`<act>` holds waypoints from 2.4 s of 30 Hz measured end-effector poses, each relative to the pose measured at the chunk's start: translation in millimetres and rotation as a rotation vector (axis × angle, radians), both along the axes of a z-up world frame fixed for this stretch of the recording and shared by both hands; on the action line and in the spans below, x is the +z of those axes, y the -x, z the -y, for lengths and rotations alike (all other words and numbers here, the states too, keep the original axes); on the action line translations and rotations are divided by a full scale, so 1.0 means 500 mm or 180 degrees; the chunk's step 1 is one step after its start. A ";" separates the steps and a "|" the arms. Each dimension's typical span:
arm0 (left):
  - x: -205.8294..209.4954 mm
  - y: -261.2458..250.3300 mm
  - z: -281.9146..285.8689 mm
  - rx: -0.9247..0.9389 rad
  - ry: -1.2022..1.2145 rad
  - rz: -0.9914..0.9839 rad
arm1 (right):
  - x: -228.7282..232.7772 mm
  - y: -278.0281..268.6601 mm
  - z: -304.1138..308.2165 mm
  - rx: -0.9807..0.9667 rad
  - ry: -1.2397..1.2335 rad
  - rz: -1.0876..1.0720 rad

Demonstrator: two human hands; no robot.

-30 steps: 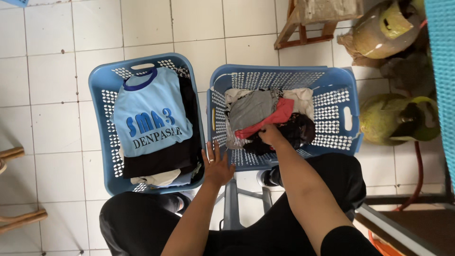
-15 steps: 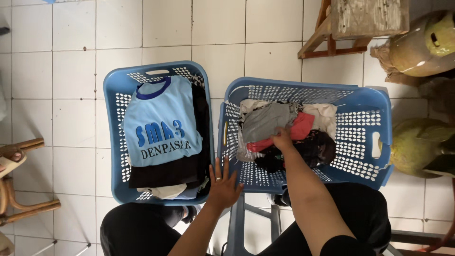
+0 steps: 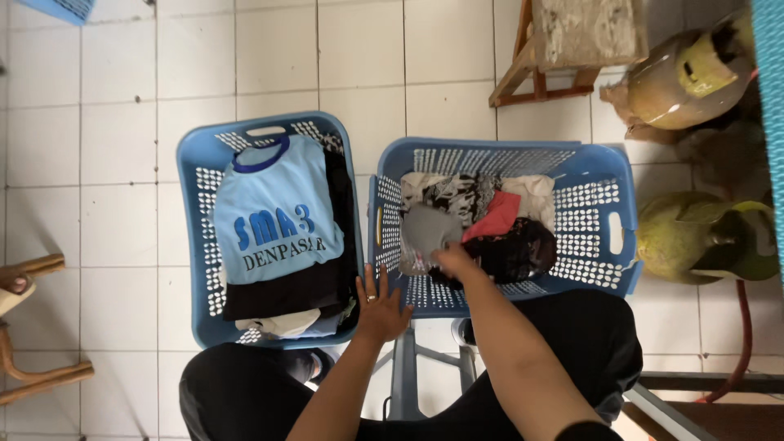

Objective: The person takes items of clothing, including shirts and pants, from one laundry basket, folds them individually by hand, and stacks them into another laundry basket.

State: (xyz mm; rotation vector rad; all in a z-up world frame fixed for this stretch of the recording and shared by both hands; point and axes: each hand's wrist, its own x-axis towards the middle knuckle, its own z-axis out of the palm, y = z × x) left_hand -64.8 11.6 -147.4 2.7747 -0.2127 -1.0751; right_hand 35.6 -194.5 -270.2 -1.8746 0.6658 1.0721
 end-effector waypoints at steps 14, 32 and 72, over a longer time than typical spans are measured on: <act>0.238 -0.074 0.077 0.1533 0.2314 0.0517 | 0.458 0.026 0.010 0.0993 -0.0583 0.2130; 0.451 -0.189 0.021 0.0751 0.2396 0.2853 | 0.607 -0.007 0.086 0.0963 0.0949 0.4356; 0.393 -0.210 0.010 0.0927 0.1862 0.1770 | 0.812 -0.003 0.067 0.0640 0.0529 0.3893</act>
